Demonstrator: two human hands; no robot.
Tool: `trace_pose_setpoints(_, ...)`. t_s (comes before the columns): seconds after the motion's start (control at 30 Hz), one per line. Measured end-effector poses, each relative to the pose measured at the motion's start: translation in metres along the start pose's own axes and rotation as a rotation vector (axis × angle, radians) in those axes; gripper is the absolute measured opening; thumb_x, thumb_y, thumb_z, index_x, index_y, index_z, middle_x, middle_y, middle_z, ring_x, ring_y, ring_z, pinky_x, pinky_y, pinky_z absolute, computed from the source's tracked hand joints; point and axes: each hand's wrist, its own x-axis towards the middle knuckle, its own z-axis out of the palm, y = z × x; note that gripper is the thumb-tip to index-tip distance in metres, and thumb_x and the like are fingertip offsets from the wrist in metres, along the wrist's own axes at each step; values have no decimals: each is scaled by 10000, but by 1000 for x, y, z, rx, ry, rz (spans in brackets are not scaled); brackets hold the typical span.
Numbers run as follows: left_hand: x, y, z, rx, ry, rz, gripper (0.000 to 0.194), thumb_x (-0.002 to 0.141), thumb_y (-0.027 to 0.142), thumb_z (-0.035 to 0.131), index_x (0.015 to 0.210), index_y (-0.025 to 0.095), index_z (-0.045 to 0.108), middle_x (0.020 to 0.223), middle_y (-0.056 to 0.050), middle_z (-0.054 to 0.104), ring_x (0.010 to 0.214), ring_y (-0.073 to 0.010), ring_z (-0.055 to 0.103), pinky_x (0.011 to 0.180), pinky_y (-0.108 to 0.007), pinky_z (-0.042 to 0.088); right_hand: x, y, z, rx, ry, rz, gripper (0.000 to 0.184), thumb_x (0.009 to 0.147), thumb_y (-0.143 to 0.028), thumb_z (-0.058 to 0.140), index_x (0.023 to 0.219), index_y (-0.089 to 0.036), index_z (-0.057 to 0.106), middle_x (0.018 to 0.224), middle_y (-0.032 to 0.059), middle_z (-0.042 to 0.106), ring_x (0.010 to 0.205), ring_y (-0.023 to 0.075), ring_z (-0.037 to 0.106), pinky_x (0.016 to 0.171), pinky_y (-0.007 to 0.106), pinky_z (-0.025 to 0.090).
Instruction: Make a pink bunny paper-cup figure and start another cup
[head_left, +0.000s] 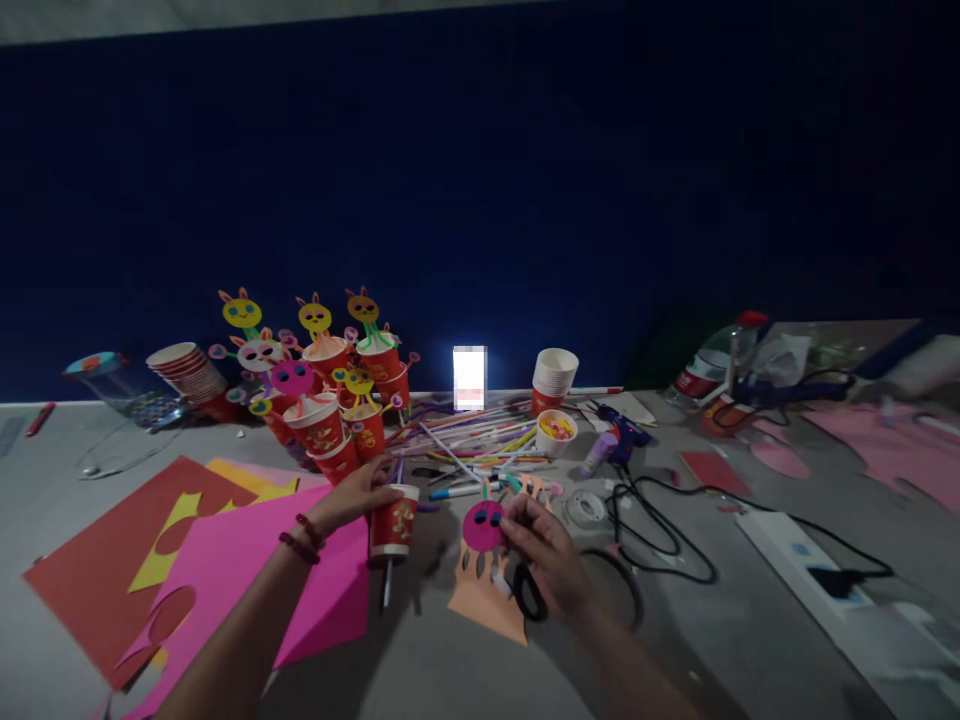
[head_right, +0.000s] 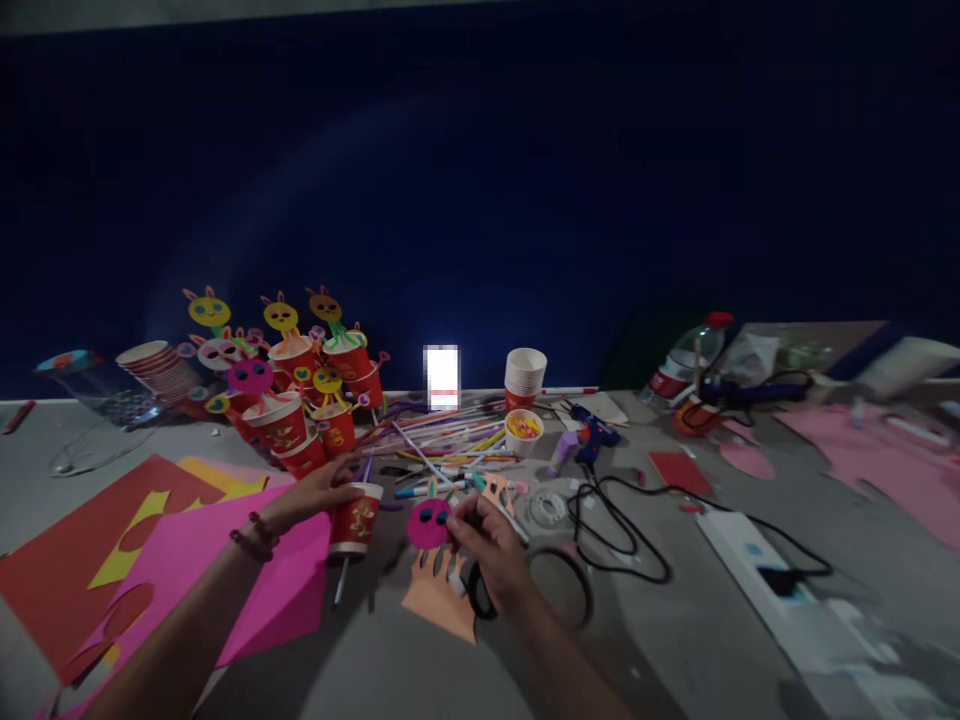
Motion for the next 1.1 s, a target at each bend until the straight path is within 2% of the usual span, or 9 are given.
trace_pose_setpoints(0.1,-16,2,1,-202,-86,27,769,724,350,785,1400,191,454,932,-63,699,853,-235,657,727,-316,498,-1,-2,2,9,-6,-23,318,707,-431,819,720,-210,590,658,-32,542,603,124,518,576,237,448)
trace_pose_setpoints(0.2,-41,-1,9,-400,-186,148,755,784,287,748,1450,263,394,1289,-140,616,1186,-298,576,962,-421,461,-3,-7,3,48,-48,-24,335,684,-430,829,715,-213,577,672,-29,539,611,132,522,588,248,457)
trace_pose_setpoints(0.37,-72,-11,51,-485,-301,281,780,740,185,786,1429,318,446,1485,-113,463,1372,-306,415,1093,-445,370,-10,-22,9,125,-126,-5,362,633,-427,852,706,-221,563,685,-24,529,626,143,514,581,252,456)
trace_pose_setpoints(0.5,-72,-7,81,-481,-458,320,739,728,187,793,1399,271,497,1489,-111,463,1392,-302,394,1149,-461,298,-16,-30,19,80,-130,21,325,636,-394,845,713,-219,581,690,-20,532,628,138,502,566,233,443)
trace_pose_setpoints(0.63,-63,6,92,-493,-563,281,677,726,191,780,1356,254,542,1451,-85,511,1375,-297,417,1154,-455,281,-13,-24,28,61,-109,20,283,663,-357,824,716,-215,585,702,-25,536,646,132,511,596,223,454)
trace_pose_setpoints(0.73,-55,12,97,-585,-504,223,530,758,261,752,1270,233,617,1355,-78,601,1291,-280,508,1119,-420,328,-8,-13,28,82,-71,12,270,684,-351,814,725,-214,584,727,-25,542,672,130,525,629,221,465)
trace_pose_setpoints(0.9,-39,13,111,-658,-280,94,355,758,432,748,993,167,730,954,-79,754,898,-238,691,857,-348,498,-1,-3,19,113,-54,20,281,695,-362,818,742,-212,585,717,-33,541,641,123,529,634,239,472)
trace_pose_setpoints(1.0,-32,11,118,-666,-254,93,367,728,436,775,974,170,716,800,-57,750,744,-209,693,747,-323,515,5,-7,9,76,-4,-36,270,697,-349,822,720,-209,593,696,-44,527,636,115,512,626,224,453)
trace_pose_setpoints(1.1,-30,8,120,-709,-261,94,369,731,402,780,1000,172,674,791,-52,743,694,-194,692,703,-315,523,13,-12,-5,-73,34,-116,258,701,-345,821,702,-195,611,686,-38,540,638,118,507,600,221,433)
